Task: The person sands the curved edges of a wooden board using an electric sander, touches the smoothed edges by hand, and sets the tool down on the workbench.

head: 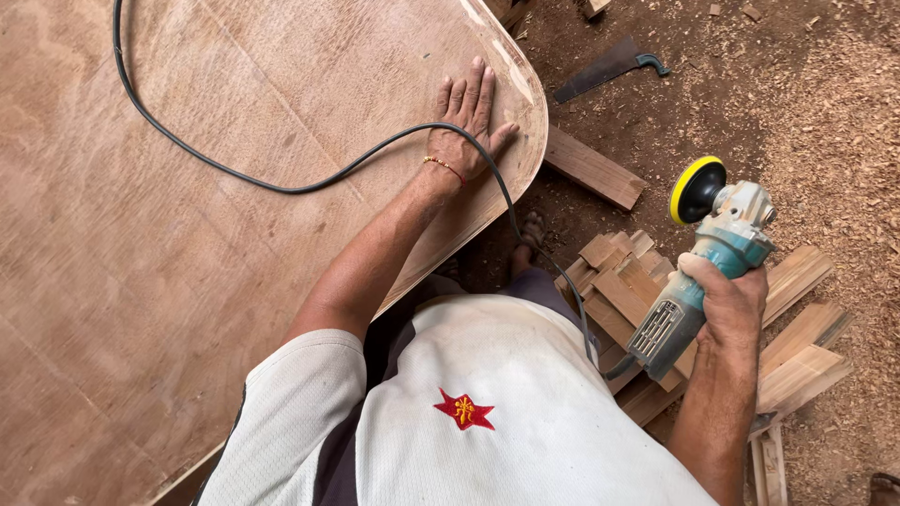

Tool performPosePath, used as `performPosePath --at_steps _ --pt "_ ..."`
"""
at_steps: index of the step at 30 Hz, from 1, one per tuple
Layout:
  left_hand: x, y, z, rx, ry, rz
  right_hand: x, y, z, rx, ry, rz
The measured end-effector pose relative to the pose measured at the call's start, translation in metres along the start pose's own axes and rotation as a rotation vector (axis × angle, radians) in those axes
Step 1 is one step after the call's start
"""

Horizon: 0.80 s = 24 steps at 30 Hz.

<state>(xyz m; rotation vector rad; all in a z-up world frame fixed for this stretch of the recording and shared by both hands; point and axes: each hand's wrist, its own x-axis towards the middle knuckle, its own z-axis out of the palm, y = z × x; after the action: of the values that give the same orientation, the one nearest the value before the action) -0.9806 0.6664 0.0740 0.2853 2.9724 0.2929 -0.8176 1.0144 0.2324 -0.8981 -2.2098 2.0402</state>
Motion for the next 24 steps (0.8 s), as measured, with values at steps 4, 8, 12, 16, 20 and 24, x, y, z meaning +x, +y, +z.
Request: performPosePath --at_steps 4,8,12,16,20,24 --pt "0.009 0.023 -0.009 0.052 0.012 -0.065 0.06 -0.016 0.004 -0.039 -0.125 -0.018" --pt "-0.01 0.058 -0.012 -0.014 0.068 -0.006 0.138 -0.041 0.013 0.004 -0.322 -0.066" --pt "-0.019 0.093 -0.001 -0.074 0.238 -0.001 0.22 -0.064 0.023 -0.062 -0.45 -0.116" --pt "-0.025 0.114 0.005 -0.106 0.225 -0.089 0.273 -0.091 0.038 -0.114 -0.568 -0.123" --pt "-0.006 0.115 0.005 -0.025 0.213 -0.23 0.298 -0.111 0.058 -0.166 -0.608 -0.122" --pt "0.035 0.102 0.007 0.023 0.213 -0.448 0.304 -0.12 0.067 -0.199 -0.636 -0.191"
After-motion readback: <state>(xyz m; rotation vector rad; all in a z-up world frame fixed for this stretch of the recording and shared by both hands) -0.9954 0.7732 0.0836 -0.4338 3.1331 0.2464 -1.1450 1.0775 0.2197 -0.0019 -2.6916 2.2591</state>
